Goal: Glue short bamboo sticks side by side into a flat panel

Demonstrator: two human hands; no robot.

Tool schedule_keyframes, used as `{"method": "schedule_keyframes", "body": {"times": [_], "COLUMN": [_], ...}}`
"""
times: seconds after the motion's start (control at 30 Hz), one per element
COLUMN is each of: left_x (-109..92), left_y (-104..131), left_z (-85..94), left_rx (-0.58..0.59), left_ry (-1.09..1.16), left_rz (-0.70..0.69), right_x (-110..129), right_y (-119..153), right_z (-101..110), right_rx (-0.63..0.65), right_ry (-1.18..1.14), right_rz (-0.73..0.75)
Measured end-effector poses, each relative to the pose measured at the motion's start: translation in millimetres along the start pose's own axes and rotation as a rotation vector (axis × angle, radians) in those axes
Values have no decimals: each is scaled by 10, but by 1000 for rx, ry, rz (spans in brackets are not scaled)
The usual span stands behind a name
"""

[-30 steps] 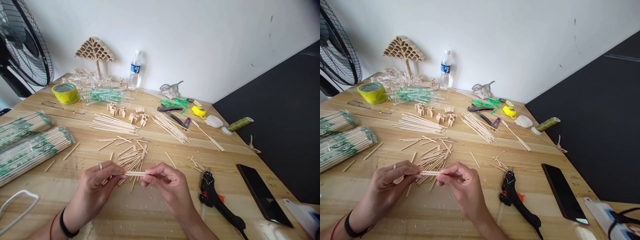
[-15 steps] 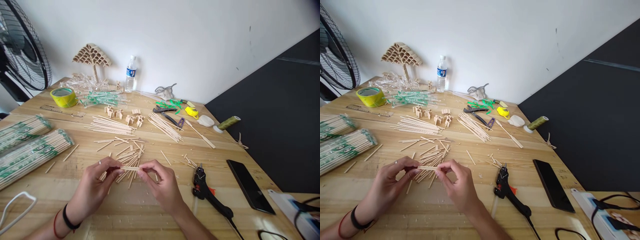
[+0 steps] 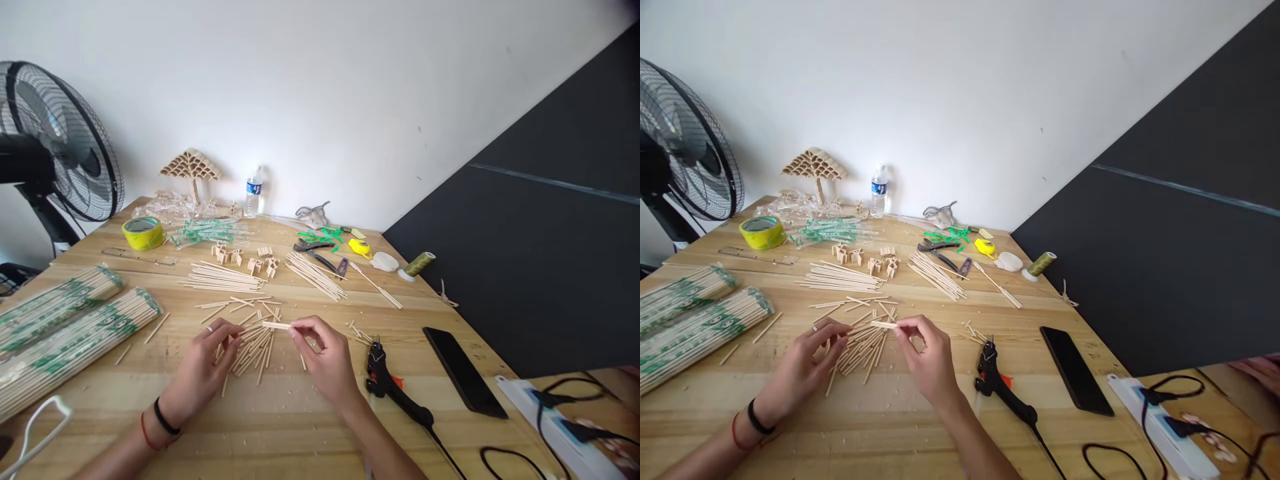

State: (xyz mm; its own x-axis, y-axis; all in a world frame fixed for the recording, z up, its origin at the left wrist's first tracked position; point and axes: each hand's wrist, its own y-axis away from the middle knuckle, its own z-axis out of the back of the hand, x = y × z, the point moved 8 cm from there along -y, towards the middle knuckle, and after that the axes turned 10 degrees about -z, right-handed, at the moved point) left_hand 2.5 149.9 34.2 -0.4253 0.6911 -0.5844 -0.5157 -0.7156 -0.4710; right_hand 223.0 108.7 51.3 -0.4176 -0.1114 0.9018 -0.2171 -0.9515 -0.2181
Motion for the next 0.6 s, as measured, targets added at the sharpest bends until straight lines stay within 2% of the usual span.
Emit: {"method": "schedule_keyframes", "body": {"times": [0.13,0.33,0.47,0.6], "left_x": [151,260,275,278], "left_y": [6,22,19,14], "left_z": [-40,1,-5,-46], "left_rx": [79,163,238,269], "left_ry": [-180,-405,-427,-393], "left_rz": [25,116,140,135], "right_x": [-3,-180,-286,-316], "right_y": [89,388,623,742], "right_z": [180,446,454,364], "right_rx": [18,16,44,41], "right_ry": [44,99,127,211], "right_rz": [-64,-218,-276,-243]}}
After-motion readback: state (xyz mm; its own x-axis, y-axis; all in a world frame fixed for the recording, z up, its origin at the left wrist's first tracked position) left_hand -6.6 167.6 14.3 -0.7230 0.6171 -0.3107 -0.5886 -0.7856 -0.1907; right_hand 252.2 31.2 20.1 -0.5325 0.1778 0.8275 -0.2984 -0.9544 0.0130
